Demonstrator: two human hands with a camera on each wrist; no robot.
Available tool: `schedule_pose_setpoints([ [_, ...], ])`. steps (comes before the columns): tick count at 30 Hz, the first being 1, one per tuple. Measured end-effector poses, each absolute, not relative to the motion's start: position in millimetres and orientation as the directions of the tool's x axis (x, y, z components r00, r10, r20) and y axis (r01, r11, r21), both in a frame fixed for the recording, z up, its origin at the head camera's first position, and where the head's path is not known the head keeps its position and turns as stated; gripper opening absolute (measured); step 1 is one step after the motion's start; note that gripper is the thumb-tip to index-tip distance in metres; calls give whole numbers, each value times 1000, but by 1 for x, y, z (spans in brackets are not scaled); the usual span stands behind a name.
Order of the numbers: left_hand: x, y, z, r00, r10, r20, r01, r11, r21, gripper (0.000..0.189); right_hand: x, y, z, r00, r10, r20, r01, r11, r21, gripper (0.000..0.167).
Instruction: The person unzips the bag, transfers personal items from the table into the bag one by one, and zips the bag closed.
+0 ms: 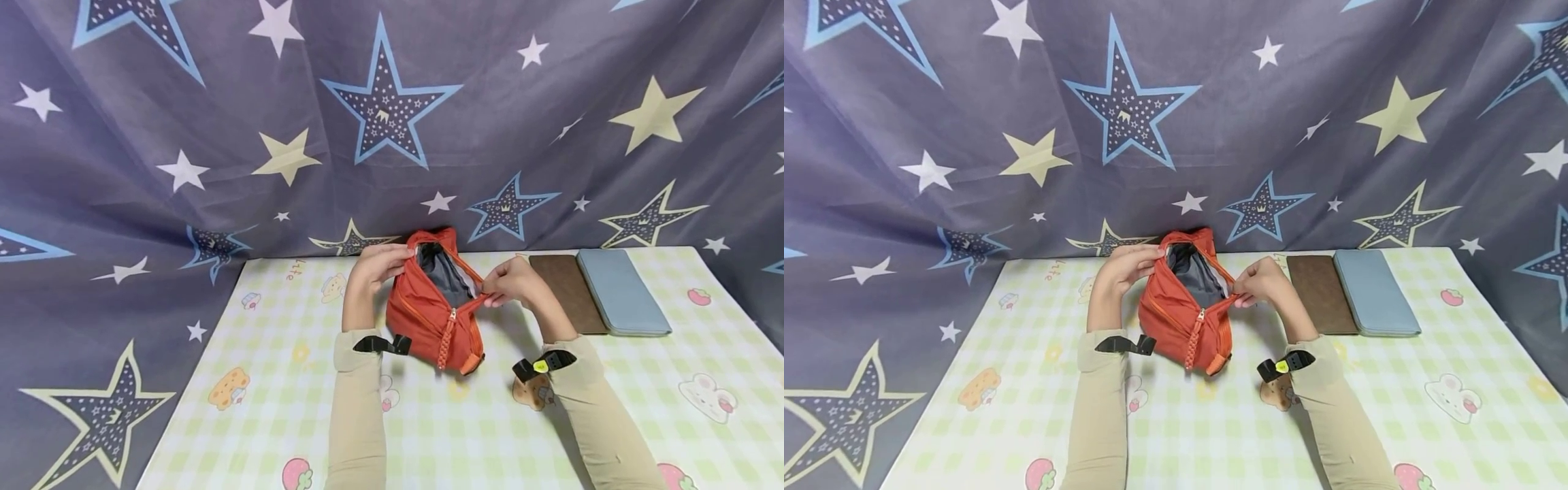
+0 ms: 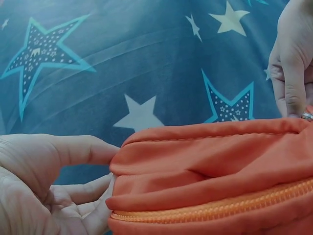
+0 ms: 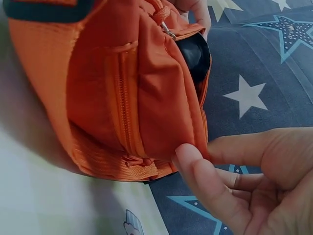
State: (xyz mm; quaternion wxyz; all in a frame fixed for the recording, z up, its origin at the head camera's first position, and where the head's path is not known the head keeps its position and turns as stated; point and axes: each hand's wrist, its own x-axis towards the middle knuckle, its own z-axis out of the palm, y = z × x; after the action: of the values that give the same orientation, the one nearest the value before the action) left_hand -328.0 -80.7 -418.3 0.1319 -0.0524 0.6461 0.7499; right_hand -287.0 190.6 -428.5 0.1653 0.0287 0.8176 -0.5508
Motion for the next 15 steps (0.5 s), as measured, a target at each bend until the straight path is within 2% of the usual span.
schedule_pose_setpoints([
  [10, -321, -69, -416, -968, 147, -202, -214, -74, 974, 29, -285, 186, -425, -936, -202, -287, 191, 394, -899, 20],
  [15, -321, -71, -416, -967, 163, -194, -207, -69, 976, 26, -285, 182, -423, -936, -239, -259, 146, 404, -903, 16],
])
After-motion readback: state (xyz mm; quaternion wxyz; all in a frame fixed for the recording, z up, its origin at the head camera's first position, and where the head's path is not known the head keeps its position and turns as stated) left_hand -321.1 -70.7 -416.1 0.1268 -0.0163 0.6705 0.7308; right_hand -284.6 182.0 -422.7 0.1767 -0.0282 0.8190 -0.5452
